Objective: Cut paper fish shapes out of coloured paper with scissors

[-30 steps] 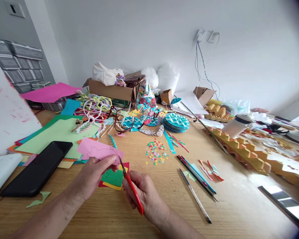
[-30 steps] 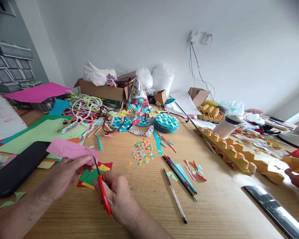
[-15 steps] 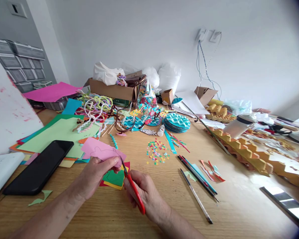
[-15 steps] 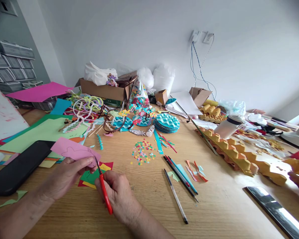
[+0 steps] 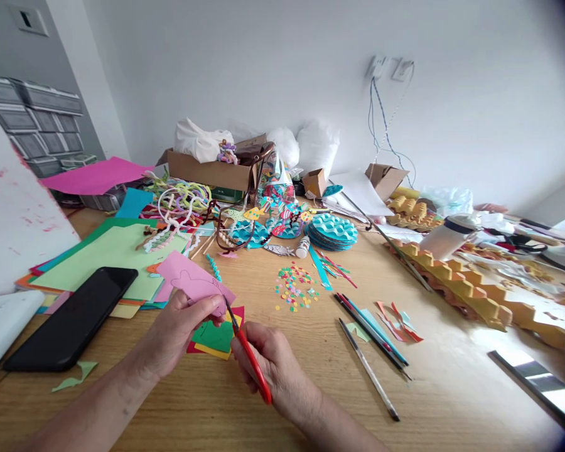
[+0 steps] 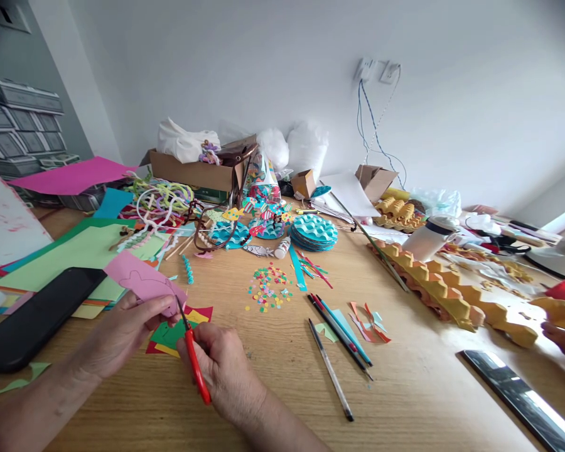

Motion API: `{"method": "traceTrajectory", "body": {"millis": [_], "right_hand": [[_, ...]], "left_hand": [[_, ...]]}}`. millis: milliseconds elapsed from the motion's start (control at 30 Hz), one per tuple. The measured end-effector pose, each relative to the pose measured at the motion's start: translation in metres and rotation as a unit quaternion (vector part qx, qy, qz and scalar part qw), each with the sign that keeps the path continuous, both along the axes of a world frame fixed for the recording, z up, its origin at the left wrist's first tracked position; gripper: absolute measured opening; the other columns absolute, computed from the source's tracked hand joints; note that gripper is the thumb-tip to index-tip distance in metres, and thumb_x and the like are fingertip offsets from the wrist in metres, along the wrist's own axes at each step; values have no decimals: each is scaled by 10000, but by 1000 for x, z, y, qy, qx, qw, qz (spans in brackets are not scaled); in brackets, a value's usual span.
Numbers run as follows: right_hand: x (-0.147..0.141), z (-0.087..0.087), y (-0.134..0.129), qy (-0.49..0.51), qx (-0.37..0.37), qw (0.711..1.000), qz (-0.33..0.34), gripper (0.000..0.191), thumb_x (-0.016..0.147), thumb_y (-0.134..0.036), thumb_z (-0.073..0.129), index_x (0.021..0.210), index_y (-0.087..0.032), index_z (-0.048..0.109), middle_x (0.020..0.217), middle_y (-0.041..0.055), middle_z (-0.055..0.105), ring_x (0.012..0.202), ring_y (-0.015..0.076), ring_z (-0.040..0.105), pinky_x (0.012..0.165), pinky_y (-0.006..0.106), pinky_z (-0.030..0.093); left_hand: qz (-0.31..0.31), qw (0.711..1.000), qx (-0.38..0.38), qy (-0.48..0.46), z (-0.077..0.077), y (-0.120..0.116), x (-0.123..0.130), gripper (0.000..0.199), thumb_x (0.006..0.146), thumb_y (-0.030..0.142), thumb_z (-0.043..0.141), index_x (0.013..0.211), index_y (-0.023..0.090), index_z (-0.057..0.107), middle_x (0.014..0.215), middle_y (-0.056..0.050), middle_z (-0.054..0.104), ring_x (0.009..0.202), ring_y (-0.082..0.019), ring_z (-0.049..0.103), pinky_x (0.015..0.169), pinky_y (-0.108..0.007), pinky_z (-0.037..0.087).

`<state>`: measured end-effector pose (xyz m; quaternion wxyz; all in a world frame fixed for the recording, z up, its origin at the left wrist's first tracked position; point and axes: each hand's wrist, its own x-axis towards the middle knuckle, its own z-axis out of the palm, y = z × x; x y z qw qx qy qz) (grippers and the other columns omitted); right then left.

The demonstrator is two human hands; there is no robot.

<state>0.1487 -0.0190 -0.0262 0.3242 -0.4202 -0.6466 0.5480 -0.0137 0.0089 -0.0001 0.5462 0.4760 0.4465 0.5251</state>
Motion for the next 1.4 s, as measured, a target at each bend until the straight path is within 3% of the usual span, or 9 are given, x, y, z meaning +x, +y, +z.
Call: {"method": "traceTrajectory", "body": {"millis": [333, 1133, 1400], "right_hand": [[-1, 5, -1, -10, -21, 1000, -6, 420, 856, -533, 500, 647, -174, 434, 520, -47, 416, 444, 67, 394, 409, 166, 286], [-1, -2, 0, -4, -21, 1000, -7, 430, 855, -539, 495, 630, -180, 419, 502, -51, 406, 424, 63, 381, 391, 167, 279], [-1, 4, -1, 5, -31, 1000, 4, 458, 859, -583, 444, 644, -180, 418, 521, -42, 417, 438, 74, 405, 399, 170, 312]], "left_hand": [[-10, 999, -7, 30, -1, -2, 2, 188, 684, 240, 619, 510, 170, 637, 527, 8, 619, 566, -137, 542, 574, -241, 453], [-10, 1000, -7, 10, 2, -1, 0, 181, 691, 280, 638, 552, 168, 613, 594, 9, 614, 587, -134, 522, 554, -229, 437], [9, 999, 24, 30, -9, 0, 1, 182, 723, 275, 624, 564, 187, 626, 569, 17, 614, 595, -146, 544, 590, -236, 449]]}}
